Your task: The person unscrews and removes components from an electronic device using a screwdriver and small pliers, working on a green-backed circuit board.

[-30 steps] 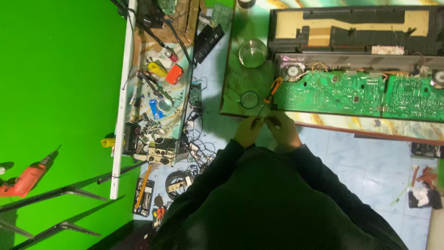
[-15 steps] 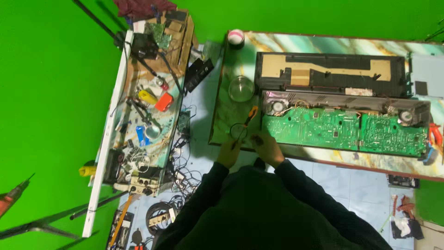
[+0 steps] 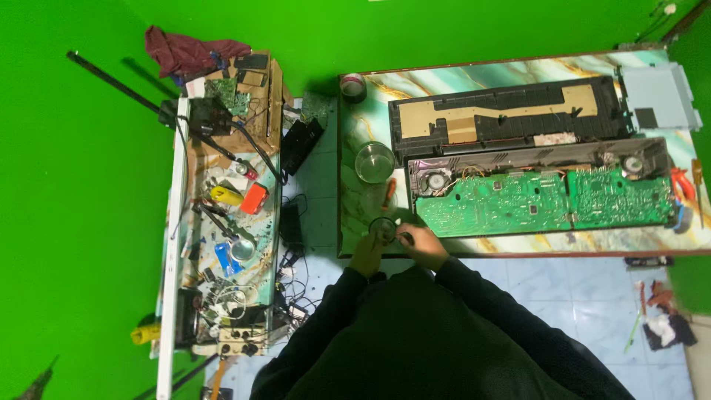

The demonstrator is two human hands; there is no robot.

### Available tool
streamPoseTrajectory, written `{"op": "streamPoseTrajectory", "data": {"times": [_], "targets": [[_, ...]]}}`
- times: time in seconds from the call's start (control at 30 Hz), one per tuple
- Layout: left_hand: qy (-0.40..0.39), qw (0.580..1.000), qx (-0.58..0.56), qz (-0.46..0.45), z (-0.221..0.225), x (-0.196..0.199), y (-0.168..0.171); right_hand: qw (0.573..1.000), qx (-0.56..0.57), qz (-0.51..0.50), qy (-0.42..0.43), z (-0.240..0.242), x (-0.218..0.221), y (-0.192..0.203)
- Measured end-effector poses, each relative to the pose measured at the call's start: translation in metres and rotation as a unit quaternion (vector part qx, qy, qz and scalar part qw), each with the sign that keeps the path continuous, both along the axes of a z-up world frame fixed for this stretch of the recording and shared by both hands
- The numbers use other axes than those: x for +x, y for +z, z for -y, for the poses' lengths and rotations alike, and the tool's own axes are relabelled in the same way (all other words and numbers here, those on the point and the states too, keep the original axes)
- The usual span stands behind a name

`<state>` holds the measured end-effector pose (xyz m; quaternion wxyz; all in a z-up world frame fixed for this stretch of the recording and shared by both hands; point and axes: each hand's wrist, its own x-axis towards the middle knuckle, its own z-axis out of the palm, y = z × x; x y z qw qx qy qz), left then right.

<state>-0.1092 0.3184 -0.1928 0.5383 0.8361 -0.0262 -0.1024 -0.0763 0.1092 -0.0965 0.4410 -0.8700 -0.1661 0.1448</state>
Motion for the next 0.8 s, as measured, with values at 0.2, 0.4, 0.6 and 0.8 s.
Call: {"op": "streamPoseTrajectory", "data": {"times": [0.2, 0.4, 0.6, 0.8], "targets": [[-0.060, 0.994, -0.018, 0.089, -0.016, 0.003, 0.010, 0.995, 0.055, -0.020, -0.076, -0.020, -0.019, -0.021], [-0.086, 0.996, -0.010, 0.033, -0.030, 0.009, 0.016, 0.992, 0.009, 0.020, -0.127, -0.035, -0.022, -0.026], [-0.132, 0.989, -0.056, 0.022, -0.036, 0.012, 0.027, 0.984, -0.015, 0.036, -0.175, -0.051, -0.022, -0.021], [-0.164, 0.985, -0.053, 0.017, -0.043, 0.014, 0.034, 0.987, -0.026, 0.059, -0.145, -0.057, -0.018, -0.017]]}}
